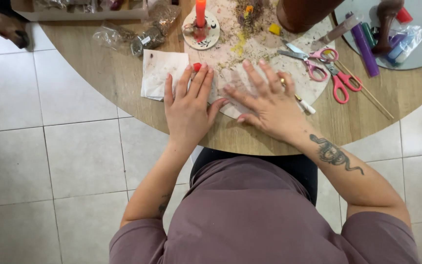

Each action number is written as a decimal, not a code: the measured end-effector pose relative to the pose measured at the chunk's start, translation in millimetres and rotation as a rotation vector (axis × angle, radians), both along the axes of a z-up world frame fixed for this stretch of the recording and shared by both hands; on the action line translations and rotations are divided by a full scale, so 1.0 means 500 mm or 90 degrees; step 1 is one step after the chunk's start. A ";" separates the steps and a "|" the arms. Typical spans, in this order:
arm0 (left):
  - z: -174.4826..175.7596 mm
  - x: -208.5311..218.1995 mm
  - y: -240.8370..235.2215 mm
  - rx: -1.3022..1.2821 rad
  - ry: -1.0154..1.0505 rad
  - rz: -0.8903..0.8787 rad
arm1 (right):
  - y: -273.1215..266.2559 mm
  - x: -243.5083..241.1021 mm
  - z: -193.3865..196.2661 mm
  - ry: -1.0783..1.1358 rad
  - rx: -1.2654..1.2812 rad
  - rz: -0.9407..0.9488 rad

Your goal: The person uses a small spoon to scrape and gather dried herbs on a table, then wipes their hands with a tissue. They then open a box and arrange several small plastic bags containing dried herbs and other items inside it.

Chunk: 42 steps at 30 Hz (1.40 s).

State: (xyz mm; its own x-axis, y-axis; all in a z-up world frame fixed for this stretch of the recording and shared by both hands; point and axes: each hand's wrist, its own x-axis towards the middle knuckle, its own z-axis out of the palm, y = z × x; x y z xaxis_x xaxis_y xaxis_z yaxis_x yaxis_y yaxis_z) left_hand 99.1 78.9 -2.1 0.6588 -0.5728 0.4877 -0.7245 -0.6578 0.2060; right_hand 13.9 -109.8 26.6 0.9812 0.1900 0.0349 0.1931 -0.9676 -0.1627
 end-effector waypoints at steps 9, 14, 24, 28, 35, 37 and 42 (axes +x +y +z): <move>0.014 -0.009 0.005 0.112 -0.034 0.058 | -0.010 0.095 0.048 0.223 -0.130 -0.145; 0.012 -0.012 0.008 0.115 -0.033 0.052 | 0.009 0.095 0.017 0.122 -0.083 -0.026; 0.015 -0.010 0.005 0.085 -0.044 0.049 | -0.011 0.063 0.022 0.184 -0.109 -0.055; 0.008 -0.011 0.005 0.075 -0.042 0.044 | -0.045 0.079 0.047 0.167 -0.074 -0.173; 0.012 -0.012 0.003 0.081 -0.035 0.038 | -0.043 0.064 0.032 0.170 -0.116 -0.106; 0.013 -0.018 0.005 0.083 -0.036 0.039 | -0.061 0.053 0.045 0.174 -0.082 -0.180; -0.007 -0.021 -0.005 0.006 0.042 -0.094 | -0.135 -0.032 -0.041 -0.282 -0.228 -0.172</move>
State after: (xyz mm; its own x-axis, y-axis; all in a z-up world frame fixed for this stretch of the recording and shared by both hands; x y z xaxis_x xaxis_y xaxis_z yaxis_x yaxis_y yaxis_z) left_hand 88.5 76.3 -5.4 0.5976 -0.6698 0.4408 -0.7984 -0.5476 0.2504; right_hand -2.0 -177.5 6.1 0.9031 0.0132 0.4293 -0.0903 -0.9714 0.2196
